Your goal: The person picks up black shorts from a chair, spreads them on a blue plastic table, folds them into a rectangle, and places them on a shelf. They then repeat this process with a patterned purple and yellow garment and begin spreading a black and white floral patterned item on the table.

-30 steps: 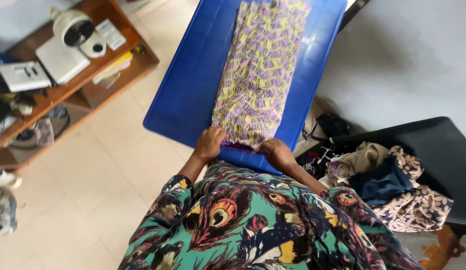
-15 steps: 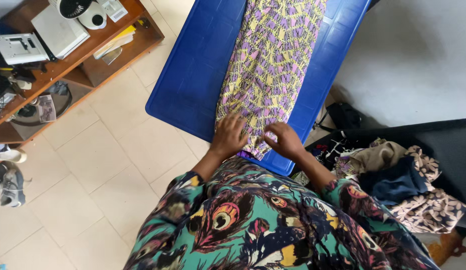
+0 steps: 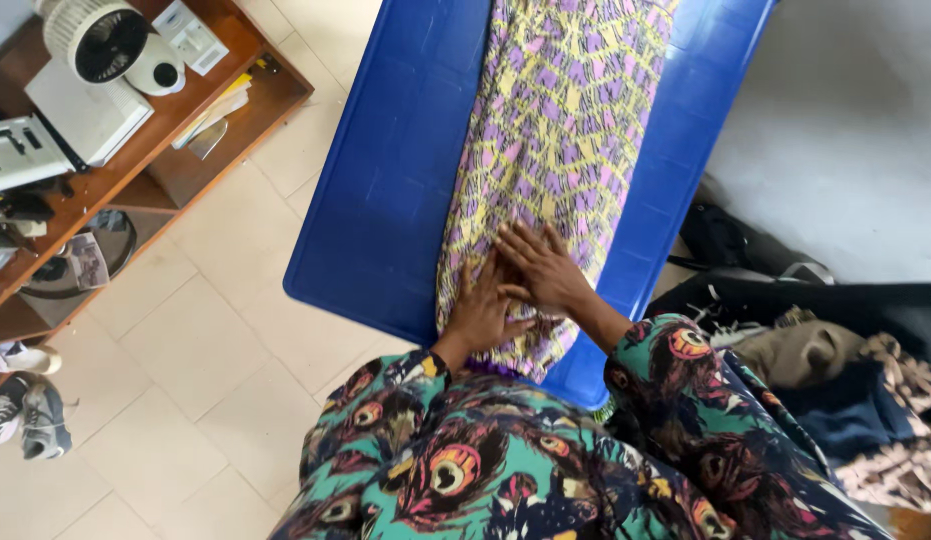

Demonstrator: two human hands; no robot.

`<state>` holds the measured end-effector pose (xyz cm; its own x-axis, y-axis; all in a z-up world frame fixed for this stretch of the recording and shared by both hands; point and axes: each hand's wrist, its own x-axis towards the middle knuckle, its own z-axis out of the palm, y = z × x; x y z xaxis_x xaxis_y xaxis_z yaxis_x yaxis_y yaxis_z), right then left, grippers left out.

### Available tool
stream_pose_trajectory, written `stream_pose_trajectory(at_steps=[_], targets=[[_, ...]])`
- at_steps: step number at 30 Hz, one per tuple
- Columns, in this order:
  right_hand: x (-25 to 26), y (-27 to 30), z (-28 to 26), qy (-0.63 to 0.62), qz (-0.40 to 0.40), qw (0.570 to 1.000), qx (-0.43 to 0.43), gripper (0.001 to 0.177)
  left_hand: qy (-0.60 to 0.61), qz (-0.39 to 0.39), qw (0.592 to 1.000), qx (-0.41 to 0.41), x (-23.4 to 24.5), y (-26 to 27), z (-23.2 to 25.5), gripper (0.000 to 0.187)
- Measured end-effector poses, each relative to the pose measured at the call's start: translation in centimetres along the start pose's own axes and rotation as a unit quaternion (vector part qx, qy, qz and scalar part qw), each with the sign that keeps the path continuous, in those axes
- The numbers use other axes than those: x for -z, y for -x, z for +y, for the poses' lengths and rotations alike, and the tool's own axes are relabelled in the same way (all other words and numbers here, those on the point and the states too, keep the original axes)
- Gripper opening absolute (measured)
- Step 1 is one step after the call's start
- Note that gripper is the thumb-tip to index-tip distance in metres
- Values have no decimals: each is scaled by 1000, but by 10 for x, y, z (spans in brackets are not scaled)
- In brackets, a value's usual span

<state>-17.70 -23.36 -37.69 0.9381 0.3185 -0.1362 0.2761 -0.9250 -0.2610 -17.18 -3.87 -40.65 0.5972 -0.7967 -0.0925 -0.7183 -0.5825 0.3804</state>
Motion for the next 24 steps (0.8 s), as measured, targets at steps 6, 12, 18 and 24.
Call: stream_pose_trajectory(at_steps=[6,12,18,24], targets=[[-18,-26,35,-6,2,999,48,93,-25,-20,999,-6,7,-4,-1,99],[5,-88,87,56,-14,996,74,96,-18,-111,994,4,8,-12,-3,96],[33,-145,128,62,-69,995,39,104,-52,-39,998,-11,2,-5,-7,93],[55,-189,160,50,-39,998,-23,106,-96,5,995,-12,9,-5,-4,92]])
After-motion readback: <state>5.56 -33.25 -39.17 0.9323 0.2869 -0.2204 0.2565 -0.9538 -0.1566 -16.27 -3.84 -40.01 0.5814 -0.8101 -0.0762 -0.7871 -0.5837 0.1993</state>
